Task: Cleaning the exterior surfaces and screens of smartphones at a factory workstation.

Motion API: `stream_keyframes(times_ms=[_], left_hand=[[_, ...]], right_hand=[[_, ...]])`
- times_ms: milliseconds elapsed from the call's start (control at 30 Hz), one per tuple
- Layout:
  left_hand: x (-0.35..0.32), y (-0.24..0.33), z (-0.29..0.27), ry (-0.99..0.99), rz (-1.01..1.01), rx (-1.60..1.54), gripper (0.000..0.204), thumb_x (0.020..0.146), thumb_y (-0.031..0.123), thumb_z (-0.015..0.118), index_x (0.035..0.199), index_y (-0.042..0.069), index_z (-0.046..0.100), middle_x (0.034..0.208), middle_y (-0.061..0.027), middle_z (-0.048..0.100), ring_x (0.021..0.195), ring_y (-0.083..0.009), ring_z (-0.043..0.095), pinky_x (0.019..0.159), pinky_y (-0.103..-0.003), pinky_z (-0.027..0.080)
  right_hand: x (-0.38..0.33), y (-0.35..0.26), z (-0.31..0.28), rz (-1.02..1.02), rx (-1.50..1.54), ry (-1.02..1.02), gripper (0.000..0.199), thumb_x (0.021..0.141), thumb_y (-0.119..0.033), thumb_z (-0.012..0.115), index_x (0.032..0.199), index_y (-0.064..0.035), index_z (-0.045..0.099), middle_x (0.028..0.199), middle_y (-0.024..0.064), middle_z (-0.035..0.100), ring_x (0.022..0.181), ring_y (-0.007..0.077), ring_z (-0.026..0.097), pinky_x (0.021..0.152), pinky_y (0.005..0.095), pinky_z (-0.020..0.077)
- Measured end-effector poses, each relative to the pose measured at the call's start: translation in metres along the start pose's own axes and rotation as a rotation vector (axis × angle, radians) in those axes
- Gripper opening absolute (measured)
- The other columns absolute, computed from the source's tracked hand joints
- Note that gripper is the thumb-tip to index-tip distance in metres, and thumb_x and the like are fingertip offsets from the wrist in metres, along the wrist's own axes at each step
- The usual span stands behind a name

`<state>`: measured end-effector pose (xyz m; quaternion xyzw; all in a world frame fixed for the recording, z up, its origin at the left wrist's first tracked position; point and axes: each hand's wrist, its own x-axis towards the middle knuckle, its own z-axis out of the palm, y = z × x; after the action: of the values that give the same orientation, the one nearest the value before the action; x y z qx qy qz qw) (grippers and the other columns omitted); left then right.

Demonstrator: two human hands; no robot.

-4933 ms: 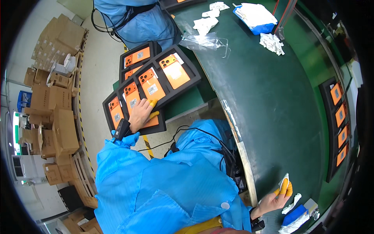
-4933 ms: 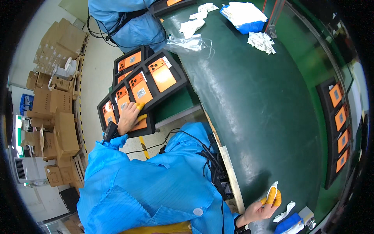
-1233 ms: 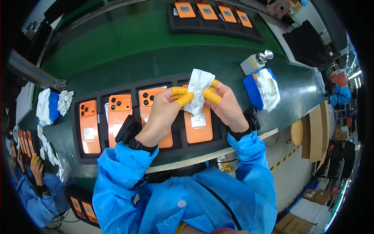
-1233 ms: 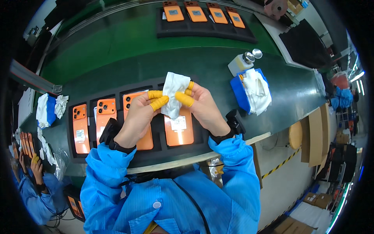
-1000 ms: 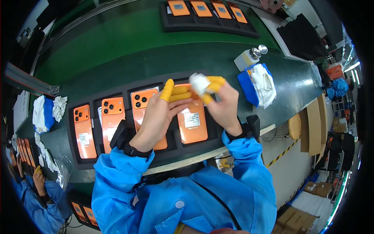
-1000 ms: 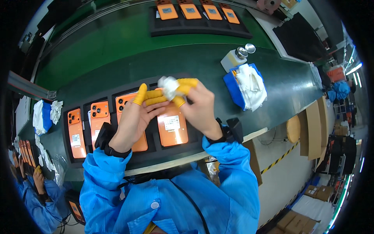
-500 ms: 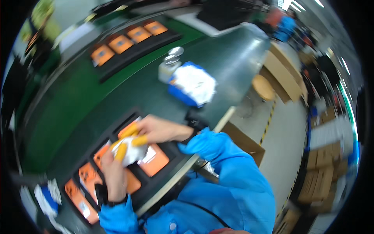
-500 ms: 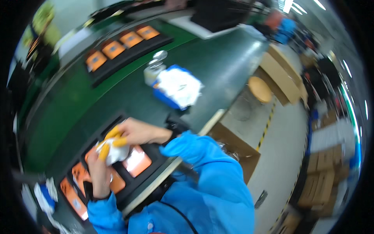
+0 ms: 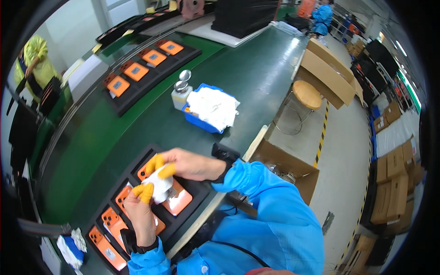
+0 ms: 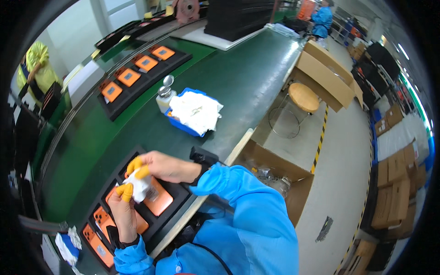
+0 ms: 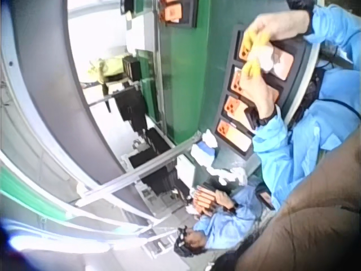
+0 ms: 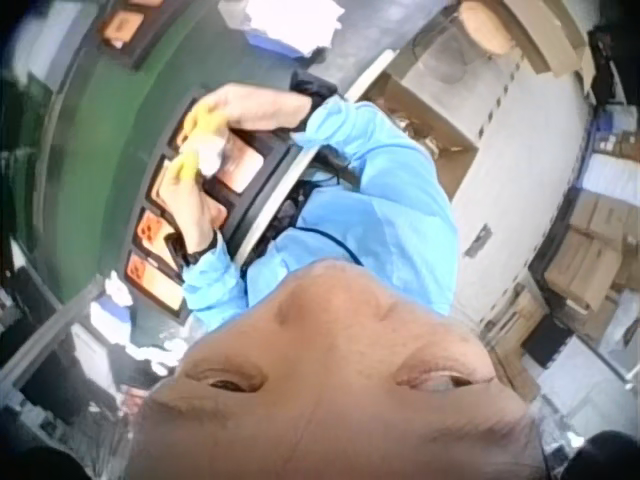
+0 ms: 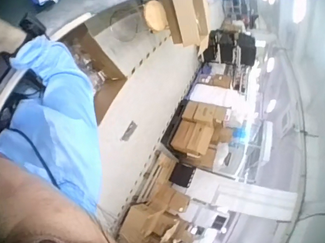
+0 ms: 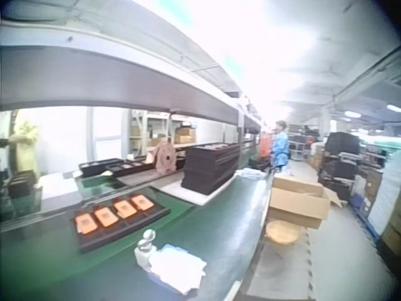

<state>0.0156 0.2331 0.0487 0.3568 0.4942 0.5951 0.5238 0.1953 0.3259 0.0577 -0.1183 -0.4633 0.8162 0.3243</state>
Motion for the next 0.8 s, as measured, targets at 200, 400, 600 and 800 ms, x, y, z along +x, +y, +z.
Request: stream_keyframes(times_ms=[200, 400, 600, 800], left_hand=[[-0.056, 0.006, 0.018, 0.096, 0.388, 1.382, 0.045, 0.078, 0.027, 0.072, 0.11, -0.002, 0.06, 0.114, -0.0168, 0.055, 0.109, -0.0328, 0.047, 0.092, -0.044, 0.033], [-0.071, -0.025, 0.025, 0.226, 0.211, 1.693, 0.069, 0.082, 0.044, 0.066, 0.119, -0.012, 0.048, 0.13, -0.0244, 0.041, 0.124, -0.0403, 0.033, 0.098, -0.056, 0.023], [-0.053, -0.038, 0.026, 0.164, 0.205, 1.344, 0.077, 0.07, 0.031, 0.079, 0.126, -0.005, 0.041, 0.127, -0.02, 0.042, 0.117, -0.0368, 0.036, 0.093, -0.051, 0.026], [-0.05, -0.033, 0.034, 0.139, 0.216, 0.78, 0.061, 0.081, 0.003, 0.069, 0.132, -0.003, 0.036, 0.089, -0.0117, 0.063, 0.08, -0.0153, 0.062, 0.066, -0.025, 0.046]], right_hand=[[-0.035, -0.067, -0.034, -0.23, 0.243, 0.327, 0.013, 0.093, -0.01, 0.051, 0.103, -0.0021, 0.052, 0.103, 0.0182, 0.063, 0.093, 0.0303, 0.065, 0.084, 0.0415, 0.0533], [-0.024, -0.105, -0.093, -0.516, -0.48, 0.672, 0.017, 0.089, -0.01, 0.061, 0.101, 0.0002, 0.054, 0.091, 0.0116, 0.062, 0.075, 0.0218, 0.066, 0.065, 0.0323, 0.0516], [-0.025, -0.116, -0.117, -0.824, -1.775, 0.968, 0.016, 0.077, -0.007, 0.068, 0.093, -0.0032, 0.064, 0.084, 0.0136, 0.059, 0.076, 0.0318, 0.059, 0.067, 0.0381, 0.0491], [-0.018, -0.125, -0.124, -0.874, -2.072, 0.781, 0.021, 0.077, -0.002, 0.06, 0.096, -0.0066, 0.067, 0.085, 0.0116, 0.057, 0.079, 0.0273, 0.059, 0.067, 0.0367, 0.0497]])
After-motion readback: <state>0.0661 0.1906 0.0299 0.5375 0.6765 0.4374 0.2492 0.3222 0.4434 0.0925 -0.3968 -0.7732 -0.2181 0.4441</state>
